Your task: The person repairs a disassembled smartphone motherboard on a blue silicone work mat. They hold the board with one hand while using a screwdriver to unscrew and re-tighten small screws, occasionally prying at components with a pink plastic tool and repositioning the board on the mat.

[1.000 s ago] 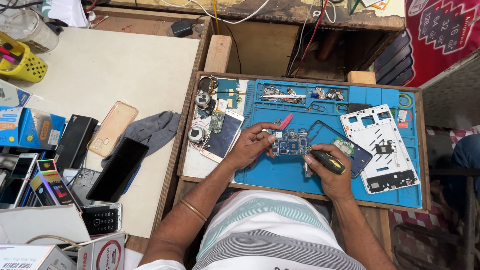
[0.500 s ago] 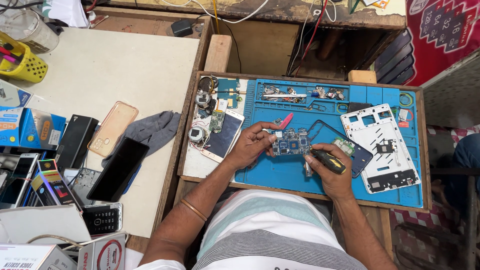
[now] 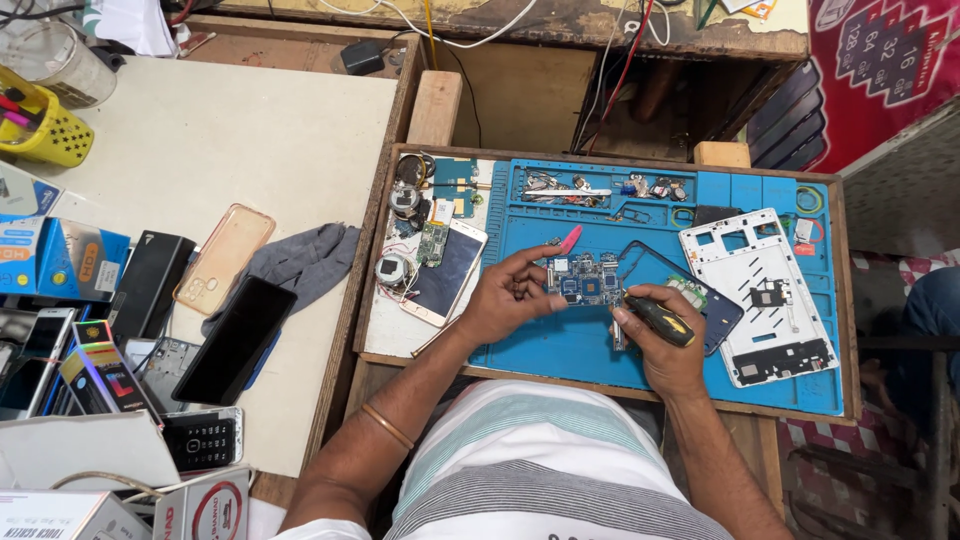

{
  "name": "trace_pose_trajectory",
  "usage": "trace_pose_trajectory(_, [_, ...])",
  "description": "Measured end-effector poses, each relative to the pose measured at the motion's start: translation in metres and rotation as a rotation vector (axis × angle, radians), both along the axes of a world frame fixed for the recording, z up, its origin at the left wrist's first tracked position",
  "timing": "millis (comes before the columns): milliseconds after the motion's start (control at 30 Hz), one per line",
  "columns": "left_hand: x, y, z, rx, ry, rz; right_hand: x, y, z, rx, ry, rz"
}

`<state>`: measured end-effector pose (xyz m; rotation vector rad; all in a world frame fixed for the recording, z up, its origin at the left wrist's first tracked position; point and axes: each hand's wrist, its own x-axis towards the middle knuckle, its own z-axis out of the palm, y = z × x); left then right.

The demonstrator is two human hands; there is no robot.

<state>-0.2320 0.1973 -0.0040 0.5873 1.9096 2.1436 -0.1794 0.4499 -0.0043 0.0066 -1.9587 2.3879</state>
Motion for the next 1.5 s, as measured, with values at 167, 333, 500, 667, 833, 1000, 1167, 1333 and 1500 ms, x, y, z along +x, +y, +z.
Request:
trace_pose_trajectory(167, [0.0,-0.003,0.016,-0.454,0.272,0.084,0.0,0.002,-0.001,-0.023,-0.007,-0.014])
trace_pose_trajectory(333, [-0.001,-0.007,0.022,-0.524,0.348,0.138,0.0,0.002,-0.003,-0.01,0.006,0.018])
trace_pose_trajectory(500, [-0.001,-0.006,0.018,-0.525,0.419,0.156,0.0,0.002,-0.002,0.048,0.01,0.009])
trace_pose_trajectory(667, [-0.001,-0.007,0.013,-0.505,0.4,0.179,0.0,0.001,-0.001,0.078,0.009,0.007])
trace_pose_trajectory(833, [-0.001,-0.008,0.011,-0.496,0.459,0.206,0.002,0.0,0.0,0.309,0.072,-0.04])
trace_pose_trajectory(1000, [-0.003,-0.008,0.01,-0.517,0.422,0.234,0.006,-0.001,-0.001,0.294,0.401,-0.13])
trace_pose_trajectory(1167, [-0.002,-0.008,0.006,-0.55,0.465,0.241,0.011,-0.002,0.001,0.438,0.546,-0.068])
trace_pose_trajectory(1333, [-0.002,-0.007,0.004,-0.556,0.513,0.248,0.013,-0.008,0.004,0.408,0.486,0.009])
trace_pose_trajectory(1500, [-0.002,-0.006,0.007,-0.563,0.462,0.219,0.009,-0.015,0.009,0.556,0.536,0.008])
